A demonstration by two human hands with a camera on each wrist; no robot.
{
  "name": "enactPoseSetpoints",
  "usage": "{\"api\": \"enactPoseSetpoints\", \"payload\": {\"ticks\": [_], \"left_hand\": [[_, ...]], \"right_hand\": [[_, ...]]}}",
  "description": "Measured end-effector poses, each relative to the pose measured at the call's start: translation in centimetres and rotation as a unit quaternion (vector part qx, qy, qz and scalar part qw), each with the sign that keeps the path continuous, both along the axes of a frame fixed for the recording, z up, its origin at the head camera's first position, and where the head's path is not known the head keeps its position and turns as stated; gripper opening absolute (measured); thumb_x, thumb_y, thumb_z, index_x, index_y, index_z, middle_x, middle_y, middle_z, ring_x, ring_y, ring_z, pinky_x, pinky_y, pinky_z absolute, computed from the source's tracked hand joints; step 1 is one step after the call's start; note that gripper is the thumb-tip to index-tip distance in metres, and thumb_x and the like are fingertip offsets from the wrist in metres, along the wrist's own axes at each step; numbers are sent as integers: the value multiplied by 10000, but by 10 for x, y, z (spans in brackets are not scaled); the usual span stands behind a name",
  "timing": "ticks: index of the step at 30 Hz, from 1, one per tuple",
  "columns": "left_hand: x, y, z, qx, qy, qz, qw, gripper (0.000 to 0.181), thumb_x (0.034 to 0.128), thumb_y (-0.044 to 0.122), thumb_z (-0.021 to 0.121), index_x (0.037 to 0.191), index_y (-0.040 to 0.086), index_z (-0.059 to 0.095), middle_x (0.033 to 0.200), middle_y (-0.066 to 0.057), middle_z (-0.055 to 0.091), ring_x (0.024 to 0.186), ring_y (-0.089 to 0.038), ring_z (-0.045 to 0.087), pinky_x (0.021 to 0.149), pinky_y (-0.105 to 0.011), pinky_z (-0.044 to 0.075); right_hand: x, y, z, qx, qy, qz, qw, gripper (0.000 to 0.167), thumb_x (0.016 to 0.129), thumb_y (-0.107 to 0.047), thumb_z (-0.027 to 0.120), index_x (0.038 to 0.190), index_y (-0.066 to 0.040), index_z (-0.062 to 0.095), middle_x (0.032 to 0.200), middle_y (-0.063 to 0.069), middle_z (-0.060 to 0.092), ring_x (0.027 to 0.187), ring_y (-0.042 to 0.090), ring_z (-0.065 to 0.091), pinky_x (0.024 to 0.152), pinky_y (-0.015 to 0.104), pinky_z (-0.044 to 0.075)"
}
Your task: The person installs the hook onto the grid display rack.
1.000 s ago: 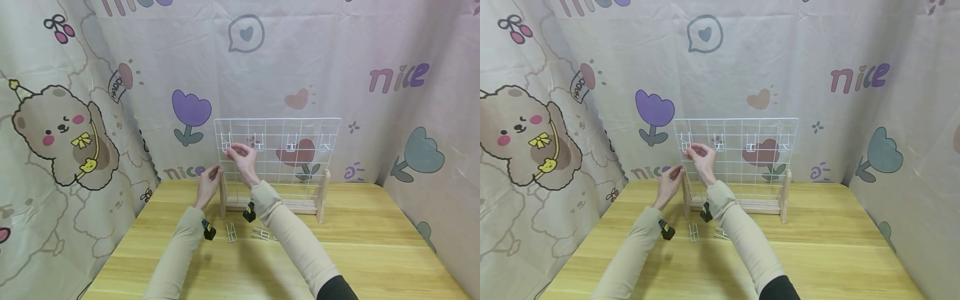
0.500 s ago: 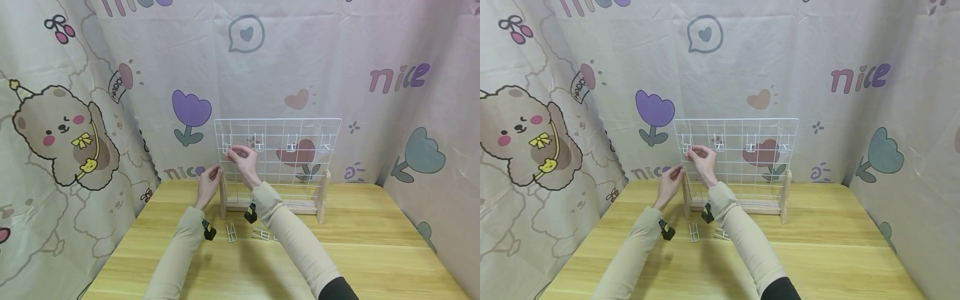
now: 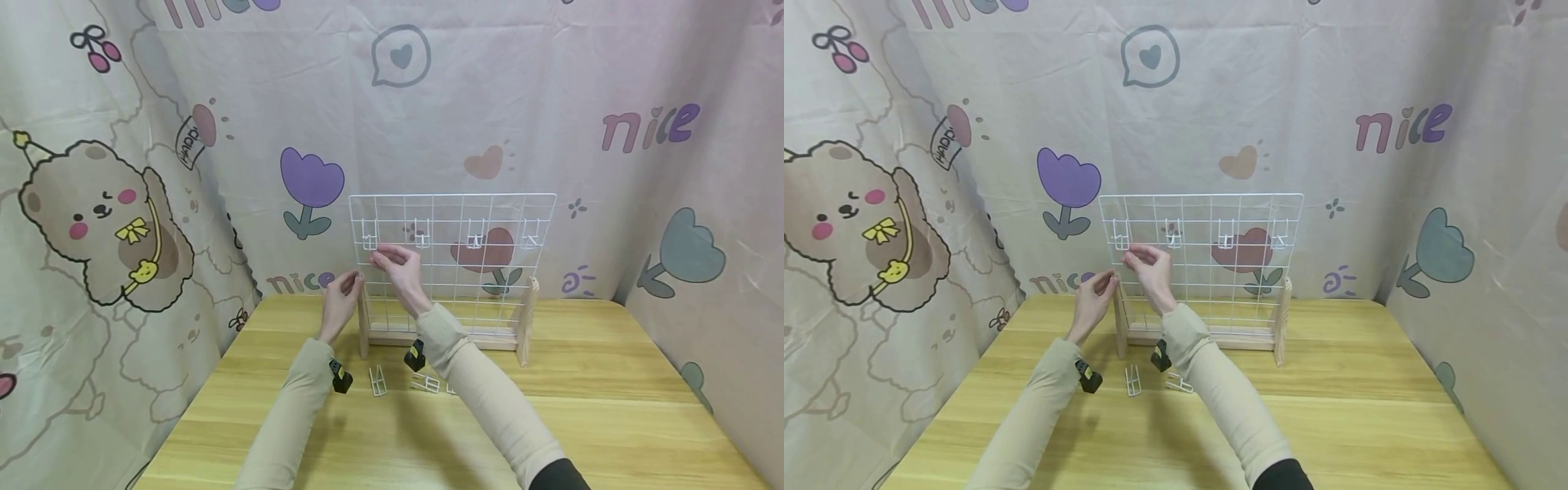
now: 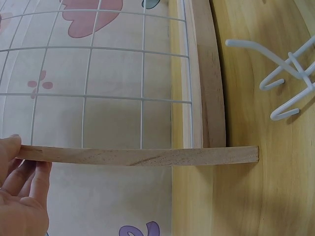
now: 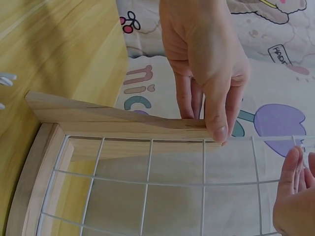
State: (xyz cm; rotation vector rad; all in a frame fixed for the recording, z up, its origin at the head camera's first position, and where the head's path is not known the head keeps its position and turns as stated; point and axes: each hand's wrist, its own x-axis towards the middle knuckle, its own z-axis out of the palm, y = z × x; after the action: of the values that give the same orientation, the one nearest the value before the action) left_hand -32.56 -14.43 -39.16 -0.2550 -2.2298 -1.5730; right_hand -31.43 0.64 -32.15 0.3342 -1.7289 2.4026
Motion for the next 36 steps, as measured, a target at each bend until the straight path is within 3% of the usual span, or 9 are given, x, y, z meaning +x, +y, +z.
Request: {"api": "enactPoseSetpoints", "payload": {"ticks": [7, 18, 22, 30, 36], "left_hand": [[-1, 0, -1, -38, 18, 8, 10000, 364, 978, 77, 645, 1312, -61, 605, 1340, -272, 617, 1249, -393, 629, 1060, -429, 540], [0, -1, -1, -31, -54, -55, 10000, 383, 995, 116, 630, 1328, -70, 588, 1361, -263, 611, 1270, -385, 618, 1077, -422, 529], [1, 0, -1, 2, -90, -70, 9999, 381, 999, 124, 626, 1330, -61, 591, 1366, -259, 612, 1277, -383, 615, 1089, -424, 524], [1, 0, -1, -71, -99, -19, 9999, 358, 1002, 130, 621, 1318, -36, 611, 1353, -250, 628, 1257, -379, 633, 1074, -433, 539], [1, 0, 0, -53, -33, 9, 10000, 337, 999, 139, 625, 1294, -24, 637, 1320, -243, 654, 1223, -373, 656, 1053, -431, 557]], "right_hand": [[10, 9, -7, 206, 35, 35, 9998, 326, 926, 51, 656, 1237, 139, 612, 1143, 264, 718, 903, 212, 775, 946, 350, 623], [35, 35, -23, 387, 336, 291, 9983, 308, 924, 65, 648, 1208, 173, 601, 1159, 295, 707, 827, 86, 750, 890, 285, 637], [41, 51, -37, 658, 402, 375, 9963, 311, 927, 42, 656, 1199, 180, 597, 1112, 241, 741, 812, 73, 744, 871, 276, 641], [53, 89, -74, 1017, 176, 378, 9939, 317, 945, -23, 666, 1189, 168, 598, 900, -101, 763, 802, 68, 729, 830, 243, 639], [58, 114, -100, 914, -241, 215, 9953, 285, 939, -15, 668, 1169, 144, 616, 922, -46, 763, 806, 109, 733, 851, 290, 643]]}}
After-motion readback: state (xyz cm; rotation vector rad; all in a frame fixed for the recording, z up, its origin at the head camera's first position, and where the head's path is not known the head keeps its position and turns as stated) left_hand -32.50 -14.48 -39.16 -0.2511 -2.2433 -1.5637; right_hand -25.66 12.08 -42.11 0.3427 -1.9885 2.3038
